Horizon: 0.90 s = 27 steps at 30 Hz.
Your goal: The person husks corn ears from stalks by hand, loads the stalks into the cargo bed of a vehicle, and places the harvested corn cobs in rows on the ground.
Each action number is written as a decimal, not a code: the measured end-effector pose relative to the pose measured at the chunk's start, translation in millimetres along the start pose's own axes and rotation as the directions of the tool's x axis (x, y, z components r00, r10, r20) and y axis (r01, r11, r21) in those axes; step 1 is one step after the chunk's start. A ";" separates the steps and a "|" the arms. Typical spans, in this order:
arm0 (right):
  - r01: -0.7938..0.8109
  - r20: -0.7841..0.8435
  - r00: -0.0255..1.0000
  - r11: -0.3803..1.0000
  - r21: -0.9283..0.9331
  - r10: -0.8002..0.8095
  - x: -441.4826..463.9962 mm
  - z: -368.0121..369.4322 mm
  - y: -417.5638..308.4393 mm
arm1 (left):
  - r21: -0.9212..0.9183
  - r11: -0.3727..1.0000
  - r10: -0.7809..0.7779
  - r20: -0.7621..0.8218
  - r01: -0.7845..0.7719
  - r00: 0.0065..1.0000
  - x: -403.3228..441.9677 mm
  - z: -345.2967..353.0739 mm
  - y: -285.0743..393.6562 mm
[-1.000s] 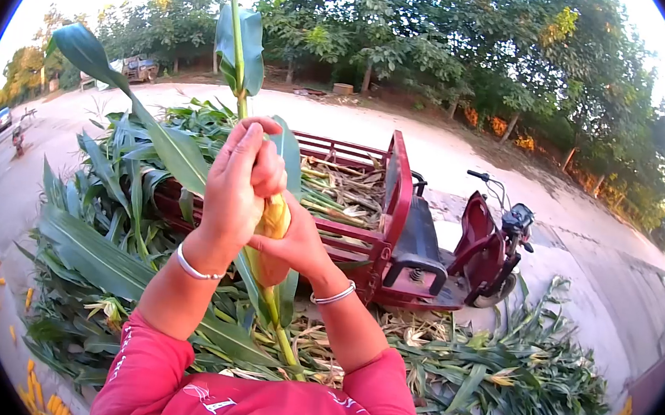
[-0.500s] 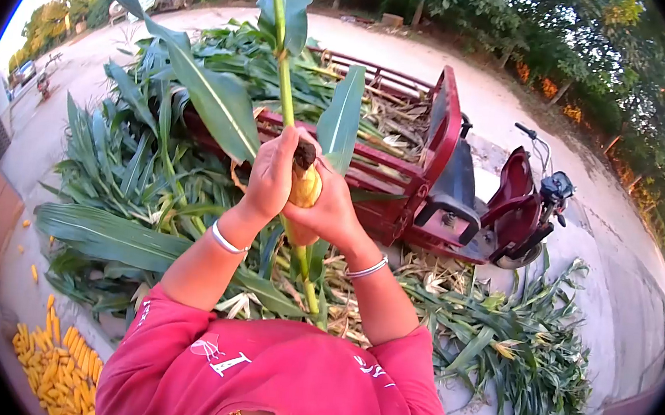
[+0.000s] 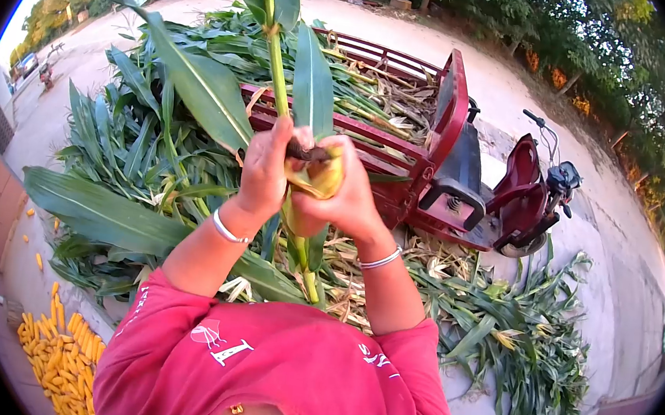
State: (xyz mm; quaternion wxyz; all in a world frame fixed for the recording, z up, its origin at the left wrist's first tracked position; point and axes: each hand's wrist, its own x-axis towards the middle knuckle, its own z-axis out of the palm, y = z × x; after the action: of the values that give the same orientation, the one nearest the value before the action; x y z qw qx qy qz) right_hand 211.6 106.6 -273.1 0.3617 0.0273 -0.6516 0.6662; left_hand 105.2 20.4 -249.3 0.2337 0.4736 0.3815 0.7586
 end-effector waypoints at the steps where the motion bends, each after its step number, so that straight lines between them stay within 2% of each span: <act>1: 0.097 0.031 0.995 0.993 -0.074 -0.095 -0.7 -11.1 1.3 | -0.006 1.000 0.025 -0.022 -0.025 0.999 -8.0 2.7 -5.3; 4: 0.069 0.050 0.997 0.995 -0.073 -0.066 -6.7 -8.9 -13.8 | -0.013 1.000 0.025 -0.087 -0.026 0.996 -14.8 12.0 -10.7; 5: 0.143 0.065 0.989 0.982 -0.127 -0.136 -7.9 -11.3 -12.9 | -0.120 0.991 0.048 -0.148 -0.066 0.988 -11.8 19.6 -11.8; 6: 0.143 0.067 0.988 0.981 -0.128 -0.136 -6.2 -13.7 -13.7 | -0.220 0.968 0.074 -0.206 -0.120 0.976 -6.2 26.3 -9.1; 8: 0.400 0.093 0.913 0.835 -0.378 -0.396 -4.3 -16.1 -15.9 | -0.268 0.955 0.086 -0.168 -0.130 0.982 -1.7 32.8 -4.4; 9: 0.396 0.014 0.894 0.777 -0.489 -0.447 -7.5 -8.8 -15.4 | -0.245 0.961 0.088 -0.162 -0.127 0.983 1.6 33.6 -7.8; 10: 0.316 -0.129 0.895 0.809 -0.495 -0.428 -10.7 0.1 -17.2 | -0.221 0.968 0.087 -0.155 -0.120 0.984 2.6 36.3 -11.4; 11: 0.295 -0.169 0.871 0.766 -0.571 -0.462 -10.5 2.1 -17.7 | -0.149 0.984 0.056 -0.279 -0.101 0.959 3.1 47.5 -13.3; 12: 0.270 -0.201 0.844 0.717 -0.643 -0.498 -8.5 2.4 -18.8 | -0.202 0.972 0.069 -0.231 -0.117 0.970 4.0 50.6 -15.9; 13: 0.192 -0.326 0.836 0.793 -0.578 -0.441 -9.1 5.2 -22.5 | -0.100 0.990 0.075 -0.201 -0.097 0.977 4.3 55.1 -18.3; 14: 0.222 -0.383 0.791 0.807 -0.546 -0.477 -5.8 -3.3 -15.5 | 0.005 0.997 0.074 -0.166 -0.074 0.983 3.5 60.0 -21.2; 16: 0.183 -0.409 0.742 0.747 -0.639 -0.532 -6.1 -26.0 -3.2 | -0.002 0.995 0.104 -0.117 -0.105 0.988 1.5 61.9 -42.0; 17: 0.223 -0.434 0.702 0.753 -0.619 -0.565 -1.7 -37.5 -0.4 | 0.062 0.985 0.156 0.030 -0.158 0.987 -3.8 57.1 -51.5; 18: 0.223 -0.477 0.727 0.827 -0.517 -0.494 0.4 -50.3 4.3 | 0.119 0.969 0.195 0.182 -0.219 0.964 -10.4 51.7 -58.2; 20: 0.395 -0.514 0.745 0.902 -0.175 -0.425 7.7 -61.1 5.8 | 0.286 0.955 0.006 0.258 -0.082 0.966 -33.5 33.4 -58.1; 21: 0.393 -0.514 0.745 0.903 -0.176 -0.425 9.0 -65.5 3.5 | 0.396 0.917 -0.077 0.304 -0.052 0.950 -45.8 22.0 -55.6; 23: 0.325 -0.530 0.795 0.945 -0.038 -0.295 7.1 -68.5 7.2 | 0.386 0.896 0.074 0.354 -0.218 0.932 -67.7 7.7 -54.8; 24: 0.360 -0.488 0.817 0.933 0.015 -0.308 7.9 -65.4 16.2 | 0.361 0.905 0.074 0.388 -0.226 0.918 -72.5 -1.1 -48.6; 27: 0.350 -0.443 0.852 0.933 0.088 -0.278 15.7 -48.7 31.4 | 0.443 0.886 -0.022 0.334 -0.136 0.942 -88.4 -17.1 -44.3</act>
State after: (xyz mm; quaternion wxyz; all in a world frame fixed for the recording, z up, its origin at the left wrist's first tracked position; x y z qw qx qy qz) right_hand 205.0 160.3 -299.1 0.5950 0.0183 -0.4866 0.6394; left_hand 128.7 -22.5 -336.9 0.1525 0.6465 0.4916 0.5631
